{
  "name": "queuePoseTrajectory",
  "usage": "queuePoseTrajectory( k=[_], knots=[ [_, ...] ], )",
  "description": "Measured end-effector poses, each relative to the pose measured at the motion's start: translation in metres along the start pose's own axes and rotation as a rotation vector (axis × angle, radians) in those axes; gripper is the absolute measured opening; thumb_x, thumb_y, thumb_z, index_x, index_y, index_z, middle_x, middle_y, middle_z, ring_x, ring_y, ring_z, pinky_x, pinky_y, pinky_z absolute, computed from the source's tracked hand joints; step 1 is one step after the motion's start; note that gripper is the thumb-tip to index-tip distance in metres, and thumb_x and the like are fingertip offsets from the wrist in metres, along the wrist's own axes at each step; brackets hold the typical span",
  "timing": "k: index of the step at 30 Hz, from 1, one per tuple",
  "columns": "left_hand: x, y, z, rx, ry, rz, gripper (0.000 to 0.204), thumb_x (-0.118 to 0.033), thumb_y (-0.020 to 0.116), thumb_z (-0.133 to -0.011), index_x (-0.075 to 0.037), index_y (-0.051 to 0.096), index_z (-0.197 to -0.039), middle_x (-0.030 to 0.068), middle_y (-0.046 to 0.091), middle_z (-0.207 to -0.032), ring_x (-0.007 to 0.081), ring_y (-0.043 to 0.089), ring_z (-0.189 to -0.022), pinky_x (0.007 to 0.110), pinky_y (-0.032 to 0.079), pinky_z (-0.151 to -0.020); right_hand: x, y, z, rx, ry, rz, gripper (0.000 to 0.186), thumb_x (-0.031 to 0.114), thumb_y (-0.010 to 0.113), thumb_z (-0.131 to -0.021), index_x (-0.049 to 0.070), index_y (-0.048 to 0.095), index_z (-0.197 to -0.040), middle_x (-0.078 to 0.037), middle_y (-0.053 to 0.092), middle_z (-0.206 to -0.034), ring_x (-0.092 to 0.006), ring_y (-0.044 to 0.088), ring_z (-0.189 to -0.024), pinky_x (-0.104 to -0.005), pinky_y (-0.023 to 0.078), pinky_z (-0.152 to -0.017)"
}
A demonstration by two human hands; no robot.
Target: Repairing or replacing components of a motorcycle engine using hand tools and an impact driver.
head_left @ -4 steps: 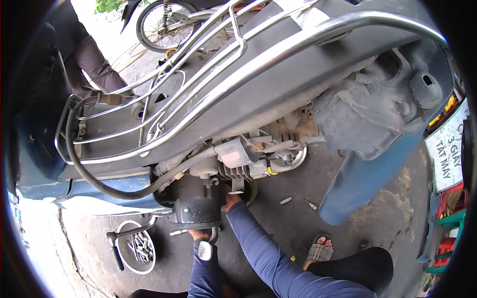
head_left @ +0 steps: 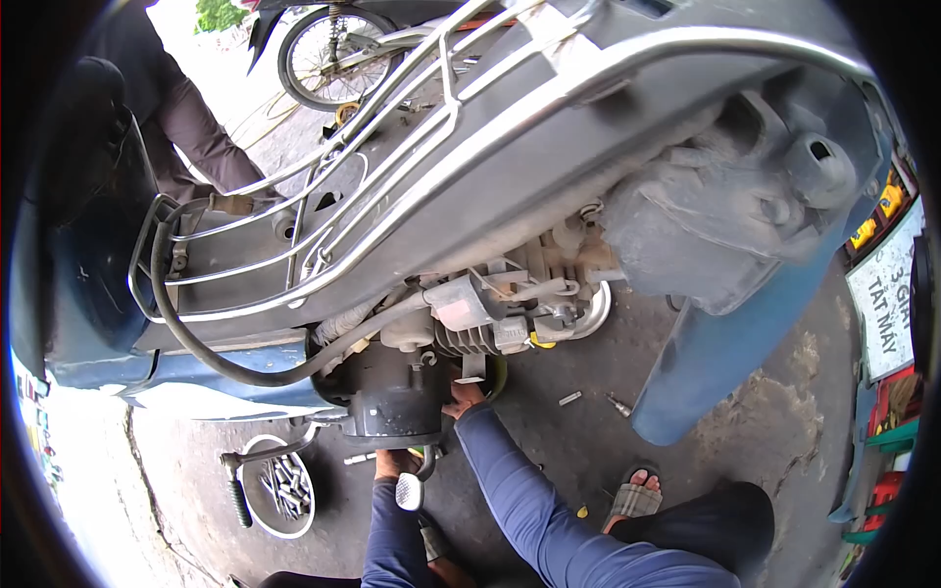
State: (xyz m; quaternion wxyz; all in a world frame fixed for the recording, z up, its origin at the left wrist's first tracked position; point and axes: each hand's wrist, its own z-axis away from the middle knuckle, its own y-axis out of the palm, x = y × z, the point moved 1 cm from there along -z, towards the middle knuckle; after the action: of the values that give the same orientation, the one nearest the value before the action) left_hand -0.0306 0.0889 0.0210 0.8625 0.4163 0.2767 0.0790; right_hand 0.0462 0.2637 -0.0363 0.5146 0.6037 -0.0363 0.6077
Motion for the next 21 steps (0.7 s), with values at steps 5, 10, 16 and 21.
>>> queuePoseTrajectory(
  k=[5, 10, 16, 21],
  knots=[
    [-0.016, 0.006, -0.022, 0.046, -0.037, -0.217, 0.040, -0.026, 0.070, -0.082, -0.005, 0.057, -0.114, 0.0100, 0.066, -0.093, 0.0210, 0.064, -0.084, 0.034, 0.053, -0.074, 0.016, 0.005, 0.001, -0.082, 0.000, -0.244, 0.030, 0.017, 0.065, -0.083, 0.008, 0.058, -0.111, -0.013, 0.066, -0.100, -0.0319, 0.063, -0.093, -0.0440, 0.051, -0.077],
    [-0.030, -0.017, -0.045, 0.136, -0.101, -0.633, 0.038, -0.026, 0.069, -0.083, -0.005, 0.058, -0.113, 0.0101, 0.066, -0.093, 0.0208, 0.064, -0.082, 0.034, 0.053, -0.071, 0.035, 0.007, -0.005, -0.162, -0.290, 0.979, 0.051, 0.021, 0.071, -0.076, 0.002, 0.052, -0.120, -0.015, 0.059, -0.116, -0.0326, 0.058, -0.105, -0.0371, 0.046, -0.092],
    [-0.021, -0.045, -0.057, 0.260, -0.071, -1.094, 0.036, -0.026, 0.068, -0.084, -0.005, 0.058, -0.112, 0.0103, 0.066, -0.092, 0.0206, 0.064, -0.080, 0.034, 0.053, -0.068, 0.092, -0.005, 0.010, -0.374, -0.483, 1.227, 0.035, 0.022, 0.070, -0.075, 0.000, 0.062, -0.100, -0.024, 0.064, -0.105, -0.0411, 0.060, -0.097, -0.0452, 0.049, -0.085],
    [-0.014, -0.055, -0.057, 0.301, -0.056, -1.090, 0.030, -0.019, 0.063, -0.088, -0.005, 0.059, -0.114, 0.0085, 0.064, -0.099, 0.0189, 0.063, -0.086, 0.033, 0.053, -0.071, 0.116, -0.014, 0.036, -0.285, 0.152, 1.183, 0.029, 0.025, 0.063, -0.082, 0.001, 0.066, -0.099, -0.024, 0.065, -0.100, -0.0363, 0.064, -0.094, -0.0450, 0.050, -0.085]
  ],
)
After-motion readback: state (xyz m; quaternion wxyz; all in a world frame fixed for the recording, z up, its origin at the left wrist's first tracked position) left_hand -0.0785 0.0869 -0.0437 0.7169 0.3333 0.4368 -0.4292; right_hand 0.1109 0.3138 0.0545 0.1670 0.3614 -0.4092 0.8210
